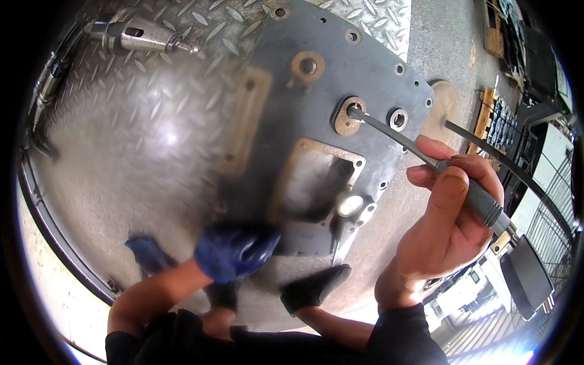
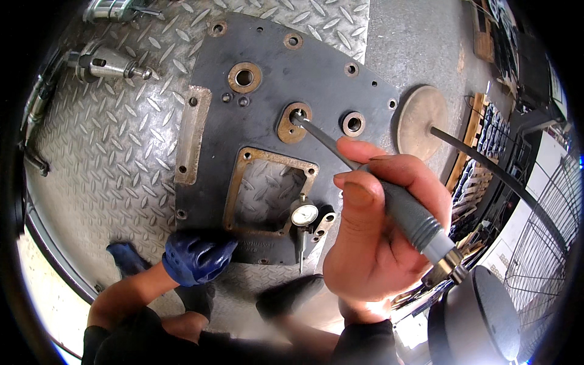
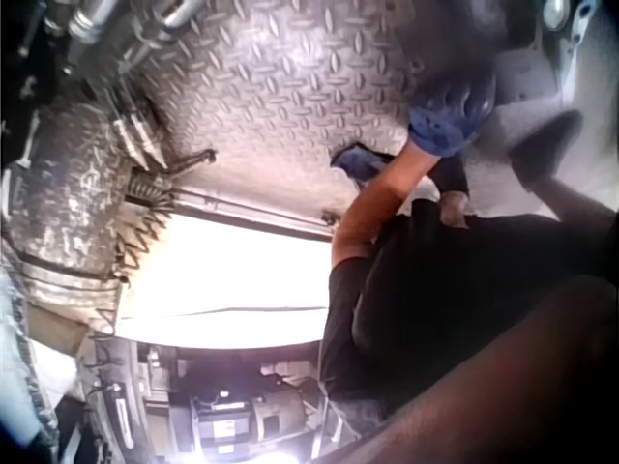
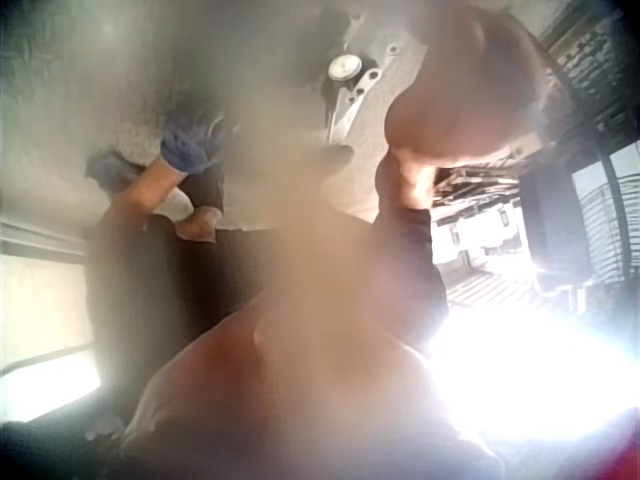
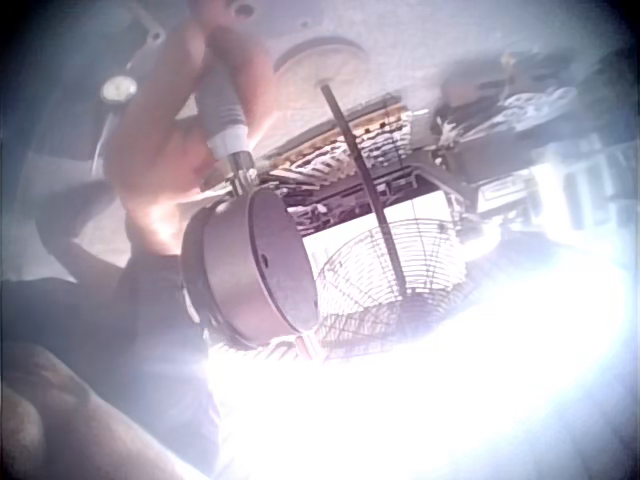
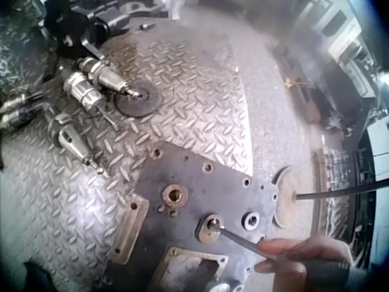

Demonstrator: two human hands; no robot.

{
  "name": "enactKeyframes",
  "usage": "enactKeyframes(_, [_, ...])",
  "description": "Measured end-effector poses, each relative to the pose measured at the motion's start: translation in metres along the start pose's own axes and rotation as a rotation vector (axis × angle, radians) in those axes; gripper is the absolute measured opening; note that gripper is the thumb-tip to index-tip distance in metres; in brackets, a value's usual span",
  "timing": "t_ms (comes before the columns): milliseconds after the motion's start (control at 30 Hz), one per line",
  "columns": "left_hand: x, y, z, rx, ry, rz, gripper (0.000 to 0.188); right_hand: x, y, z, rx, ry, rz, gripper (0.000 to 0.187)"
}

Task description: The person uses a dial bore gauge to measure the internal diameter of several holes in a metal housing component. They repeatedly insert the gauge into different holes, adjust the tool, and read the dial face to record measurements.

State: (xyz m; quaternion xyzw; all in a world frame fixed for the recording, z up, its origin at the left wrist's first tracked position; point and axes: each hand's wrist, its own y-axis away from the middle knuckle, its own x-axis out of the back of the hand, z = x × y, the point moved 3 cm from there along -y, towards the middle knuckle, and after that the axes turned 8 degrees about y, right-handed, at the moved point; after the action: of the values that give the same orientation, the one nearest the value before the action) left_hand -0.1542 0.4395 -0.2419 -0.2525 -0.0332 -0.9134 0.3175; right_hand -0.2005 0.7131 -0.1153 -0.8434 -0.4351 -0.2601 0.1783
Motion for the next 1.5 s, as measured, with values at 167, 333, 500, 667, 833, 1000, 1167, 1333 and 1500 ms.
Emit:
enactKeyframes(167, [0.000, 0.001, 0.001, -0.027, -0.044, -0.023, 0.036, -0.001, 0.000, 0.004, 0.044, 0.115, 0.005, 0.028])
enactKeyframes(333, [-0.001, 0.011, -0.001, 0.010, -0.102, -0.129, 0.032, 0.002, -0.002, 0.003, 0.053, 0.199, -0.034, 0.033])
enactKeyframes(500, [0.000, 0.007, 0.000, -0.012, -0.106, -0.143, 0.031, 0.001, -0.001, 0.004, 0.049, 0.172, -0.029, 0.037])
enactKeyframes(667, [-0.001, 0.011, -0.001, 0.053, -0.065, -0.147, 0.034, 0.000, 0.000, 0.008, 0.093, 0.185, 0.045, 0.039])
enactKeyframes(833, [-0.004, 0.016, -0.001, -0.013, -0.114, -0.165, 0.036, -0.003, -0.002, 0.007, 0.070, 0.214, 0.122, 0.038])
enactKeyframes(1000, [-0.003, 0.004, 0.002, -0.093, -0.137, -0.067, 0.035, -0.004, -0.007, 0.002, 0.092, 0.272, 0.097, 0.037])
enactKeyframes(1167, [-0.003, 0.005, 0.004, -0.123, -0.166, -0.056, 0.038, -0.007, -0.009, 0.002, 0.138, 0.259, 0.100, 0.034])
enactKeyframes(1333, [-0.007, 0.012, 0.000, -0.120, -0.210, -0.081, 0.041, -0.007, -0.013, 0.009, 0.227, 0.179, 0.096, 0.029])
enactKeyframes(1500, [-0.023, 0.042, -0.012, -0.025, -0.259, -0.190, 0.055, -0.012, -0.011, 0.007, 0.188, 0.131, 0.133, 0.027])
